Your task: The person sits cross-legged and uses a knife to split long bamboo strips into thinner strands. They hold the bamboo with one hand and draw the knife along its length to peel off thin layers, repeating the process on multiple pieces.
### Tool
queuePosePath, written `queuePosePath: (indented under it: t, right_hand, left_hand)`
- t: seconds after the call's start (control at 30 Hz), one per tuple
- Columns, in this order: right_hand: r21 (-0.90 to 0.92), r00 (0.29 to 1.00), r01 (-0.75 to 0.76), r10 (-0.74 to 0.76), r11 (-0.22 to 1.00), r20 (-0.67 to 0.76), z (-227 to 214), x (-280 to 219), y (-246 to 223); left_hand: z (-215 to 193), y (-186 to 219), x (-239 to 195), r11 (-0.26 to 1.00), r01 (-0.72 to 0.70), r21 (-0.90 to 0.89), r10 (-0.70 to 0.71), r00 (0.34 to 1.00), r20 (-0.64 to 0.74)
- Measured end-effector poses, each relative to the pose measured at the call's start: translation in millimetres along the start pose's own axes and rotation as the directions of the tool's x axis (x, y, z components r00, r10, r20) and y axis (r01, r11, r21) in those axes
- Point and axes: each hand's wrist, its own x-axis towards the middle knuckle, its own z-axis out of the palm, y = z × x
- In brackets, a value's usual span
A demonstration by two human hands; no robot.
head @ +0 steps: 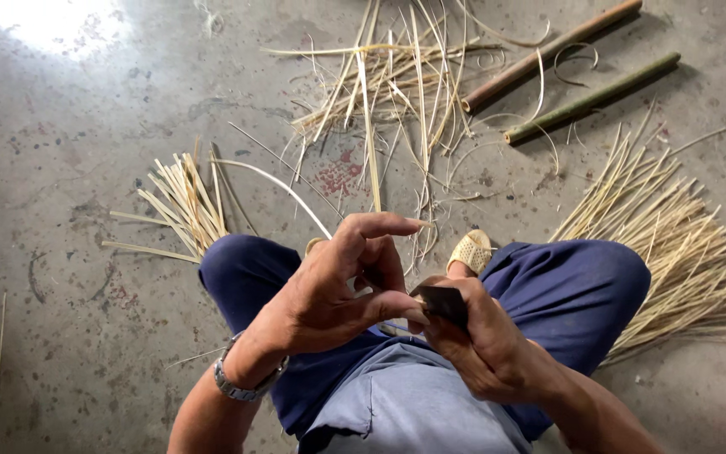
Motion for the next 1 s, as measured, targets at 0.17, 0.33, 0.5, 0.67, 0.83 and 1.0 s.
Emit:
queuePosePath:
  t: [0.17, 0.33, 0.5, 0.67, 0.83, 1.0]
  right_hand:
    - [0.472, 0.99, -0.131, 0.142, 0.872, 0.011, 13, -2, 7]
    - [0.742, 0.989, -0.136, 0.133, 0.657, 0.064, 26, 7, 10]
    - [0.871, 0.988, -0.157, 0.075, 0.465, 0.137, 27, 26, 24]
    - [0.897, 0.97, -0.236, 0.151, 0.373, 0.193, 28, 32, 37]
    - [0.833, 0.9, -0.343, 0.406, 0.433, 0.159, 28, 32, 47]
    - [0.905, 0.943, -0.243, 0.305, 0.349, 0.136, 28, 35, 54]
  left_hand:
    - [-8, 24, 0, 0.989, -0.124, 0.085, 0.125, 0.992, 0.001]
    - [7, 31, -6, 0.911, -0.108, 0.399, 0.186, 0.969, -0.162]
    - [24, 3, -9, 0.906, -0.049, 0.421, 0.247, 0.867, -0.432]
    - [43, -40, -5, 0.956, 0.097, 0.276, 0.104, 0.77, -0.629]
    - [48, -63, -5, 0.998, -0.045, -0.038, 0.005, 0.713, -0.701]
    - [28, -60, -9, 0.969, -0.109, 0.222, 0.216, 0.811, -0.543]
